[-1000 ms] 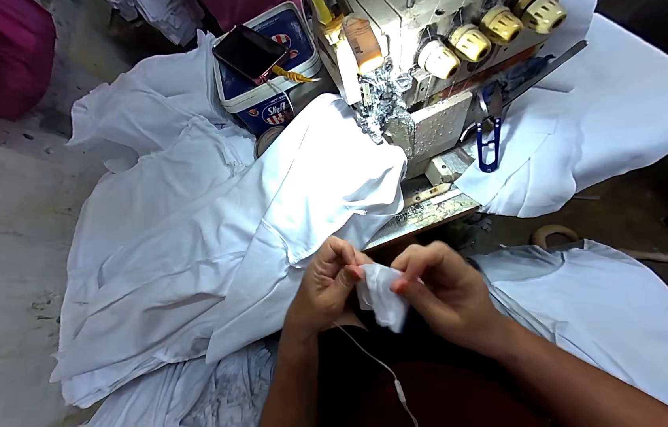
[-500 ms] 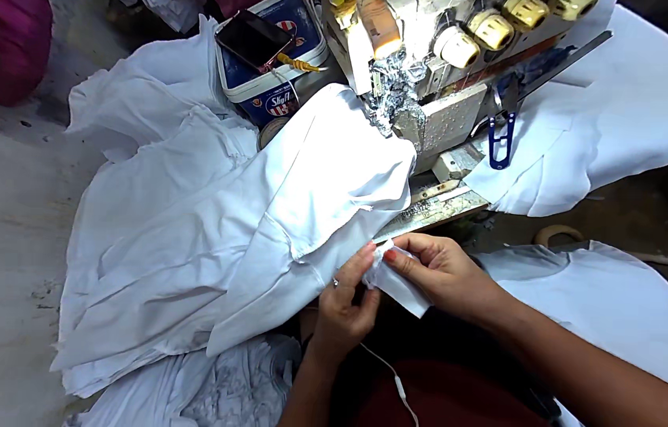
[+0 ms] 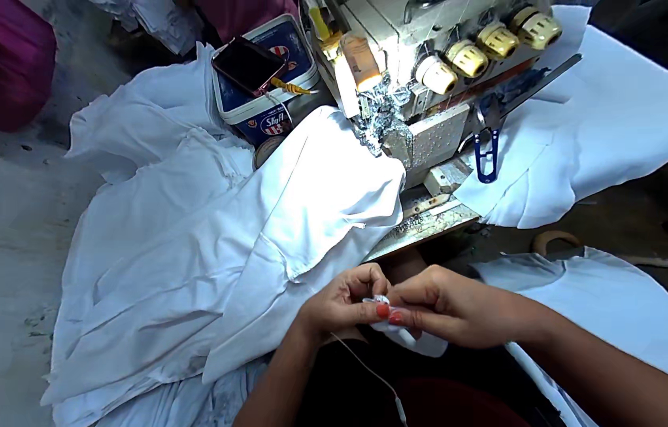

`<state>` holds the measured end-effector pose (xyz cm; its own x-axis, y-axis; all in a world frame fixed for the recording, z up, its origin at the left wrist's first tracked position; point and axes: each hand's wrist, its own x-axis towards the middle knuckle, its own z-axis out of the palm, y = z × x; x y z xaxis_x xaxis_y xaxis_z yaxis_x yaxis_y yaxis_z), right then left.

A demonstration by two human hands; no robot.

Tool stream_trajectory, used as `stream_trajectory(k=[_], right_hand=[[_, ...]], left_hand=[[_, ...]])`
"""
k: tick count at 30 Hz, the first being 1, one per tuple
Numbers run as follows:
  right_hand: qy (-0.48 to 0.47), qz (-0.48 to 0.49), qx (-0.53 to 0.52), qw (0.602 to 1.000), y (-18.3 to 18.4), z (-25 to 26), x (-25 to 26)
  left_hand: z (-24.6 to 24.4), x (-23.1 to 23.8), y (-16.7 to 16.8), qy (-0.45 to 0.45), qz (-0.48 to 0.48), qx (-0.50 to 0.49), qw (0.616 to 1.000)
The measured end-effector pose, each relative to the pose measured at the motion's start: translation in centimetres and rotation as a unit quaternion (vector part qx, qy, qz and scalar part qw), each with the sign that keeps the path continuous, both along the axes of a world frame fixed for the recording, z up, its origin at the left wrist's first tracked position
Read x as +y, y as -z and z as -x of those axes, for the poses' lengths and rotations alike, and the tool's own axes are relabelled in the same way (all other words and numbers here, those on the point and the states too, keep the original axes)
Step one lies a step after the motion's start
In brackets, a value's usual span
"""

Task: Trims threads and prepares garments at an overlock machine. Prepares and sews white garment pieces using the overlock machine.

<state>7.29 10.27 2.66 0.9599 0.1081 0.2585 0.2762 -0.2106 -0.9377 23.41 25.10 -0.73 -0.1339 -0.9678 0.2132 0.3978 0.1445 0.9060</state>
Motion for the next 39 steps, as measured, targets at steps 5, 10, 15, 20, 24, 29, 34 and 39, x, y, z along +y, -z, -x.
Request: stream_trajectory(k=[5,10,15,20,24,29,34,39], right_hand=[[0.108,0.045,0.005,0.993,2.2,1.4,0.6],[0.331,0.034,-0.078,0.94,4.6,-0.8,1.7],[0.493,-0.016,-0.162,0.855,3.9,-6.0,-1.2],[0.503,-0.086,-0.134,0.85,3.8,-7.4,-2.5],[0.483,-0.133,-0.1,0.859,3.4,-6.6,-1.8],[0.489,-0.14,-0.072,0.858,3.4,-6.4,-1.1],[0.514,-0.133,-0.087,0.843,2.8,-7.2,-1.3],[0.535,-0.053,-0.102,0.837,2.5,-8.1,-2.4]], left_hand=[[-1.7,0.2,-4.2,-0.033,-0.095,-0.345,0.933],[-4.1,-0.4,-10.1,-0.135,-0.054,-0.645,0.75],[-5.8,-5.9,-10.8,-0.353,0.035,-0.668,0.655],[-8.3,-10.4,-7.5,-0.369,0.048,-0.57,0.733],[-8.2,-9.9,-7.6,-0.323,0.002,-0.544,0.774],[-7.2,-9.7,-8.2,-0.325,-0.005,-0.634,0.701],[-6.1,-12.1,-7.8,-0.439,-0.105,-0.566,0.69],[-6.4,-13.8,-8.0,-0.491,-0.164,-0.507,0.689]])
